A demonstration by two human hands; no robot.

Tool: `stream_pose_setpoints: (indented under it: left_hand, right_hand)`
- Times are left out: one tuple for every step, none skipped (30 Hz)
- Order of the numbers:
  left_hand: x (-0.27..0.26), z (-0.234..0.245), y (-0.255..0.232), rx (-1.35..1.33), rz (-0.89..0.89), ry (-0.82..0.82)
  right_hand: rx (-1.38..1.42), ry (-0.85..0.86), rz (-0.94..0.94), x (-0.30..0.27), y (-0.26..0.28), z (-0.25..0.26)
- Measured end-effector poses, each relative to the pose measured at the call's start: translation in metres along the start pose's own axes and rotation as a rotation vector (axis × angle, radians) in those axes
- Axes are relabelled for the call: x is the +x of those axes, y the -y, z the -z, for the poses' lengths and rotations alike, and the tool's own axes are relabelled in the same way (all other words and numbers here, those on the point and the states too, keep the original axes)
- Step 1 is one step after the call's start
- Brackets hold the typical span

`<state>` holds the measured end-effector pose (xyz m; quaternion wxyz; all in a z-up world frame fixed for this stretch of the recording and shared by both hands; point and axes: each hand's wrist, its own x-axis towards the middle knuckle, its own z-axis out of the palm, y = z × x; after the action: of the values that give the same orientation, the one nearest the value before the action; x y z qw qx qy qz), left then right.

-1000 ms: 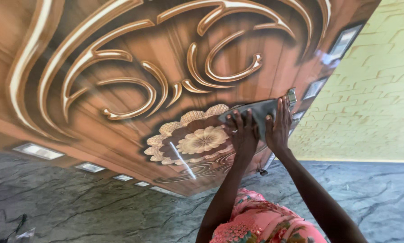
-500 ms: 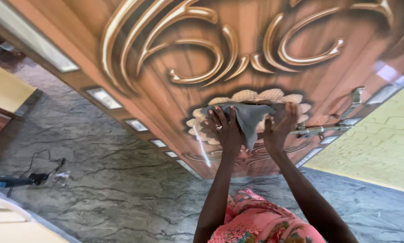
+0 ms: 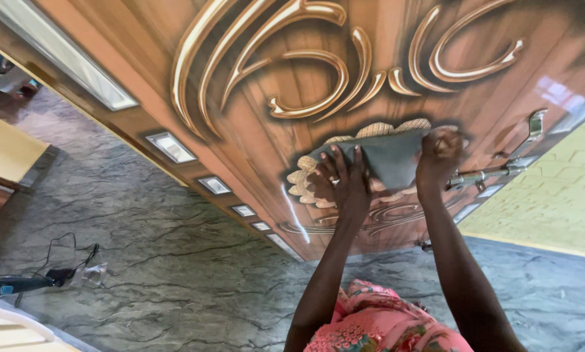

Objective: The person wipes the surface of a large, ornate wooden door using a grey cloth. They move the cloth back and forth across the carved floral and scroll patterns, covering the upper and middle sections of the door.

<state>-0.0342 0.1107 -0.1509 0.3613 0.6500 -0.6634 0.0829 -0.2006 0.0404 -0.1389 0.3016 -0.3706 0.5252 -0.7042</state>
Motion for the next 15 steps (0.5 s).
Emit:
stream_pose_setpoints:
  left_hand:
    - [0.0, 0.0, 0.0, -0.056, -0.009, -0.036]
    - [0.002, -0.001, -0.003, -0.112, -0.02, -0.076]
    - [0.004, 0.0, -0.004, -0.168, -0.03, -0.115]
    - [0.008, 0.002, -0.002, -0.185, -0.009, -0.112]
    - [0.012, 0.004, 0.002, -0.201, 0.013, -0.109]
    - [0.018, 0.007, 0.007, -0.218, 0.035, -0.112]
    - [0.024, 0.011, 0.012, -0.174, 0.039, -0.128]
    - [0.027, 0.016, 0.02, -0.126, 0.047, -0.141]
    - [0.03, 0.021, 0.027, -0.079, 0.055, -0.155]
    - [0.033, 0.026, 0.035, -0.066, 0.069, -0.194]
    - [0.036, 0.032, 0.043, -0.053, 0.082, -0.234]
    - [0.038, 0.039, 0.052, -0.038, 0.099, -0.274]
    - [0.039, 0.047, 0.063, -0.012, 0.13, -0.287]
    - [0.041, 0.056, 0.074, 0.015, 0.164, -0.304]
    - [0.041, 0.066, 0.084, 0.041, 0.198, -0.321]
  right_hand:
    - [0.17, 0.033, 0.079, 0.001, 0.006, -0.004]
    - [0.342, 0.068, 0.162, 0.001, 0.01, -0.009]
    - [0.422, 0.054, 0.174, -0.002, 0.012, -0.014]
    - [0.504, 0.04, 0.187, -0.004, 0.013, -0.021]
    - [0.586, 0.026, 0.201, -0.008, 0.013, -0.028]
    - [0.593, 0.044, 0.29, -0.014, 0.014, -0.036]
    - [0.6, 0.061, 0.379, -0.023, 0.014, -0.043]
    - [0.605, 0.079, 0.462, -0.034, 0.015, -0.05]
    - [0.443, 0.1, 0.555, -0.042, 0.017, -0.057]
    - [0.282, 0.124, 0.641, -0.052, 0.022, -0.066]
    - [0.119, 0.147, 0.724, -0.063, 0.028, -0.076]
    - [-0.049, 0.139, 0.792, -0.073, 0.036, -0.083]
    - [-0.218, 0.13, 0.858, -0.083, 0.044, -0.09]
    - [-0.214, 0.181, 0.876, -0.091, 0.052, -0.107]
    - [-0.211, 0.232, 0.895, -0.099, 0.06, -0.123]
